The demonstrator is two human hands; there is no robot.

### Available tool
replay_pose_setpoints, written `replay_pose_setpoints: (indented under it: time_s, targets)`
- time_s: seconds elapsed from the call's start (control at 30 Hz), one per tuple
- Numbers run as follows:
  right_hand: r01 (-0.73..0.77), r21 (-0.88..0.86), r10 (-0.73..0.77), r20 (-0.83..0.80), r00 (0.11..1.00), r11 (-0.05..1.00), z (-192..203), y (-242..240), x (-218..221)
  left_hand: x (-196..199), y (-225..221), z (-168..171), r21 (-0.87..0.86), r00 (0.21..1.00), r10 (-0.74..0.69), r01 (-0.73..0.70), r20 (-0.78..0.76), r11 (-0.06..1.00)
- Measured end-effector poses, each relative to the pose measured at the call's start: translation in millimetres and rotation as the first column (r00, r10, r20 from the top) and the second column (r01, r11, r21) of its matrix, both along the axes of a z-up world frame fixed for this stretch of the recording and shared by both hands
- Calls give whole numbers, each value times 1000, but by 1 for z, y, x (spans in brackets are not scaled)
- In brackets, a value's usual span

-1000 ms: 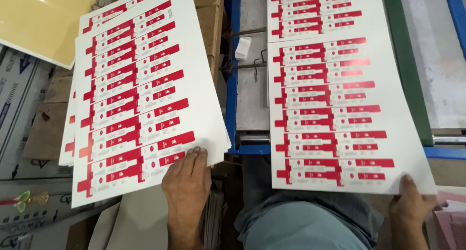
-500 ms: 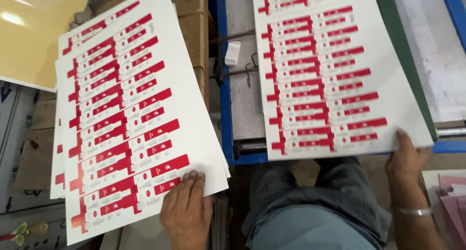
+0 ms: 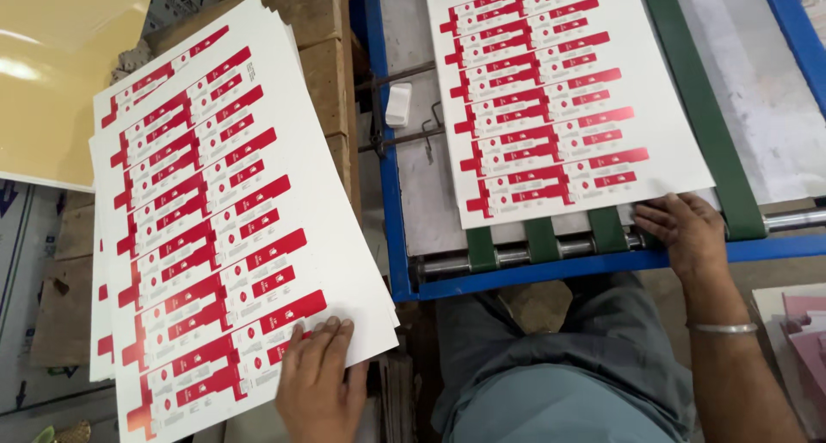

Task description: The person repeatedly picks up sheets of printed paper from a stack on the left and places them onto a conveyor belt on the right. The sheets feature red and white patterns. The person maintains a rapid, repetitive rhythm, feeding the machine continuously.

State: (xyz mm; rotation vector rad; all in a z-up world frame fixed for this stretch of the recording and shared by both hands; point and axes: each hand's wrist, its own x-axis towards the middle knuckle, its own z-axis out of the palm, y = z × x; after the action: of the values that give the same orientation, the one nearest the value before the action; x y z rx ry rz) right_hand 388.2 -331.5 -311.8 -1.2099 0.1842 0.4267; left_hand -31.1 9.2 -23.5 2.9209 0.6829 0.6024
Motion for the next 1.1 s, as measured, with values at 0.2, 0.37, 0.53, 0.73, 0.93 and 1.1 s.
replay_pose_setpoints:
  time_s: [0.2,0.37,0.53,0.73,0.93,1.1]
  targets:
    - [-81,29,80,37,996,996,42,15,-47,-38,30,32,-141,972,56,-24,229,990]
    - [-534,86,521,137,843,841,133,81,-121,10,-10,11,-105,934,103,-71,343,992]
    - [-664,420,715,50,697,618,174,130,-187,89,-80,1,-29,960,-277,278,31,960]
    - [-249,-332,273,26,962,910,151,99,-113,61,-68,28,-15,977,-207,208,45,978]
    - [66,211,-115,227,967,975,76,19,-32,42,-23,16,272,993,84,-59,-82,960]
    - [185,167,-223,254,941,968,48,-30,-24,34,2,16,366,967,76,20,-245,931]
